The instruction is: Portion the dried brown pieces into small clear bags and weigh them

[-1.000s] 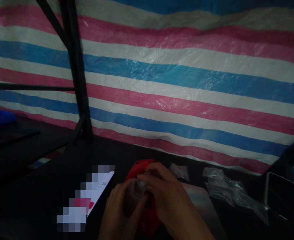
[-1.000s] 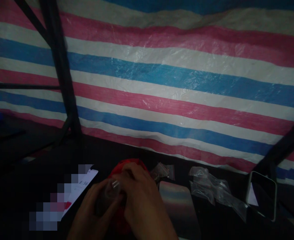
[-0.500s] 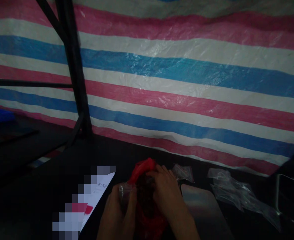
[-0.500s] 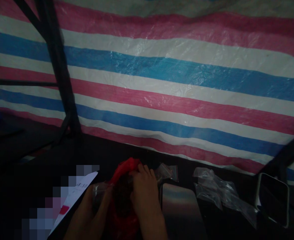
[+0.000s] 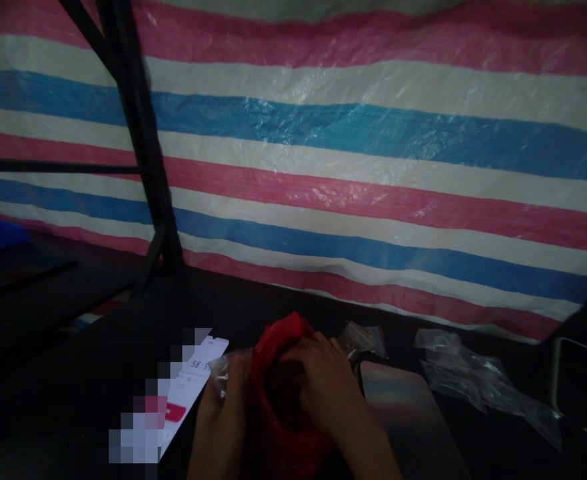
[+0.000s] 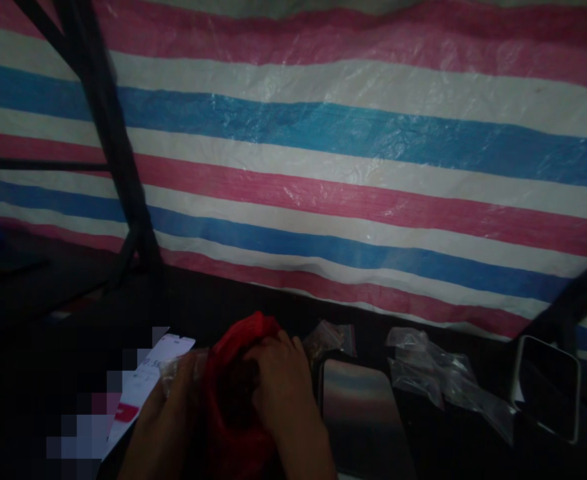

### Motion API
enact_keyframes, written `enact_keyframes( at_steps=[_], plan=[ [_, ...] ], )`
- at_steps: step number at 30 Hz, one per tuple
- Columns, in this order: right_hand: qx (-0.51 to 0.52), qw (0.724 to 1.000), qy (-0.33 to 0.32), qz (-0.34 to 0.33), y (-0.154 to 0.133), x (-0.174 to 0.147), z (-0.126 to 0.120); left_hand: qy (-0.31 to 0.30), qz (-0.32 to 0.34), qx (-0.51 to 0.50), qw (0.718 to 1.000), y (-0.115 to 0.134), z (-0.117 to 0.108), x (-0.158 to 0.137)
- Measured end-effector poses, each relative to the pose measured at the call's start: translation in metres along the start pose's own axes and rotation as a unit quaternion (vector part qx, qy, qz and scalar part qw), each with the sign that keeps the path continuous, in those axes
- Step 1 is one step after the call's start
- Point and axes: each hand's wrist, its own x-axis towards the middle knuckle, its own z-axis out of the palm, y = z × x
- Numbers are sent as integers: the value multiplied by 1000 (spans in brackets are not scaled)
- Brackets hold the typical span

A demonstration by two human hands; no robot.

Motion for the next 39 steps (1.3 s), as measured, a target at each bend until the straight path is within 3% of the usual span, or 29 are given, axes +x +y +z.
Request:
enact_keyframes(
  at_steps=[3, 5, 11, 16, 20, 23, 27, 31, 34, 39],
  plan=[
    [29, 1000, 4, 0, 1, -2, 3, -13, -83, -53, 995, -1, 4, 1],
    [52, 999, 13, 3, 3, -3, 5, -16, -102, -74, 992, -1, 5, 2],
    [190, 982, 12, 0, 7, -3, 12, -14, -21, -35, 999, -4, 5, 3],
    [388, 921, -26, -8, 18, 1, 10, -44, 48, -11, 998, 3, 4, 4],
    [434, 900, -18, -35, 22, -5, -4, -55, 74, 9, 996, 5, 3, 3],
    [417, 908, 15, -32, 16, -12, -18, -40, 136, 45, 989, 1, 4, 2],
    [316, 945, 71, -42, 0, -20, -26, -55, 224, 97, 968, -10, 6, 3],
    [155, 978, 89, -106, -14, -21, -24, -86, 219, 132, 963, -19, 7, 7],
    [71, 982, 103, -141, -20, -20, -21, -86, 216, 132, 964, -22, 6, 9],
    [71, 973, 144, -164, -21, -16, -21, -70, 239, 117, 961, -18, 3, 9]
  ],
)
